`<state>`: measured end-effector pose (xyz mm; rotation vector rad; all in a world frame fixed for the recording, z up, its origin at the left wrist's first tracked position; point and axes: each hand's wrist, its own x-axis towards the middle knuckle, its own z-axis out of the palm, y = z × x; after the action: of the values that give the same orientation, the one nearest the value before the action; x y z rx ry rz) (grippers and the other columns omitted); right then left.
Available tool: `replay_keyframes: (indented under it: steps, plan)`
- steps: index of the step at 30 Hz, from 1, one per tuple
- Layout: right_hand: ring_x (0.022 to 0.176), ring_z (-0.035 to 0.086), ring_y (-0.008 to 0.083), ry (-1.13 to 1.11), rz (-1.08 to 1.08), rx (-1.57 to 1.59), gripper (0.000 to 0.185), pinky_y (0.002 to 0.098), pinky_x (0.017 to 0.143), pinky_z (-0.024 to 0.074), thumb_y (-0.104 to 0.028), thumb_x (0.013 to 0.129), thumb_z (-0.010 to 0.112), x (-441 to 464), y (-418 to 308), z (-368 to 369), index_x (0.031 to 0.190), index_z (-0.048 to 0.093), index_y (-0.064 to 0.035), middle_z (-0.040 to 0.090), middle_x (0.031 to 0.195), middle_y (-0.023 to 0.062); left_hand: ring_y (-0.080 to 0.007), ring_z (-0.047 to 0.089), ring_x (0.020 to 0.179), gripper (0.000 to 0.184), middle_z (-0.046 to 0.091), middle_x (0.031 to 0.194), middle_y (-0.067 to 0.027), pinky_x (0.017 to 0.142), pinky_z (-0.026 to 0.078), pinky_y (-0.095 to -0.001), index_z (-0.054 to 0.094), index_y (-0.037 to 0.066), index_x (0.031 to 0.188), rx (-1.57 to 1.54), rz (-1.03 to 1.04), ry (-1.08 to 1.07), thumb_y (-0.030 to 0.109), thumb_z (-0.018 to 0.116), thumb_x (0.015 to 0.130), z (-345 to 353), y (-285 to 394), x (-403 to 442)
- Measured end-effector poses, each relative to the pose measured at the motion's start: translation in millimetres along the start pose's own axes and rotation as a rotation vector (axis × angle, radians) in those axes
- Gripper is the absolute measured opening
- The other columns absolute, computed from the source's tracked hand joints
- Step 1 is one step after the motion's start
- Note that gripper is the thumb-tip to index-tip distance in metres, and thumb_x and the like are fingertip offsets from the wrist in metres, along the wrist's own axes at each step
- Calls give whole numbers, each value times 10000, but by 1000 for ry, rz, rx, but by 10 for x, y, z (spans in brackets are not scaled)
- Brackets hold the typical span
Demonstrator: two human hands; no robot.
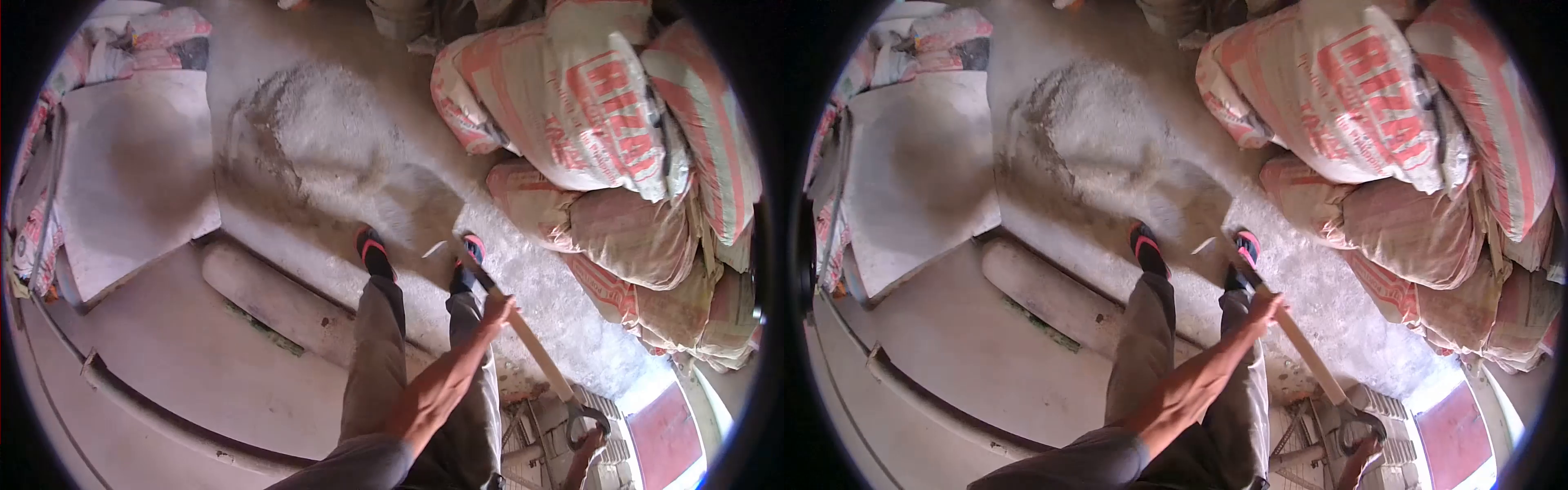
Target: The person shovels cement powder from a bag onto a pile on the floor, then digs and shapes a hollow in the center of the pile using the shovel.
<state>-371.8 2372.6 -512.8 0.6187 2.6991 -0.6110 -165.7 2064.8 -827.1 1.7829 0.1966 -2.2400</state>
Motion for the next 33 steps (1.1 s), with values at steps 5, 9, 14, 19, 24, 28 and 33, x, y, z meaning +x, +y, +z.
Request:
replay_keyframes:
  steps: [5,9,14,19,24,28,33]
  plan:
    - [379,336,101,39,55,124,365,276,356,313,-306,826,628,-181,-72,-226,577,410,-153,330,467,-22,-244,645,579,139,594,683,-85,431,504,-358,551,31,859,91,-95,-128,129,643,826,282,-201,74]
    - [462,367,65,-369,-180,65,334,244,393,348,-347,878,506,-89,-31,875,1061,571,-74,383,603,-59,-252,630,584,180,604,674,-109,523,511,-398,546,20,783,317,241,54,166,650,761,-232,646,720]
    - [449,401,75,-462,-338,229,224,242,433,362,-236,857,578,-2062,-1471,2832,703,496,-96,422,564,-23,-237,621,697,130,568,779,-87,553,540,-355,540,10,871,-1,237,183,122,588,826,-1098,3296,650]
    - [495,422,97,-442,-700,343,225,263,447,369,-248,871,568,-2357,-1136,2221,758,504,-63,437,582,6,-162,521,574,95,508,692,-38,571,481,-312,512,58,787,-309,295,75,110,585,819,-1028,3426,33]
    - [638,544,241,-788,-1393,12,191,380,598,476,-201,833,625,-3146,-1558,1394,781,490,-76,550,750,102,-122,496,508,161,471,594,33,546,452,-310,504,120,726,-557,155,-312,207,593,828,-1121,3567,-975]
    - [805,549,294,-789,-1546,-230,239,430,734,466,-136,690,714,-3017,-1334,1132,779,495,-100,517,822,109,-109,483,477,181,460,581,44,538,434,-295,495,138,714,-598,220,-423,227,608,824,-1128,3426,-1332]
    - [904,558,310,-797,-1369,-324,197,436,808,456,-65,661,676,-2681,-1268,991,792,530,-71,556,907,119,-116,491,504,242,492,655,29,543,424,-325,553,116,812,-523,326,-461,355,565,854,-846,3433,-1640]
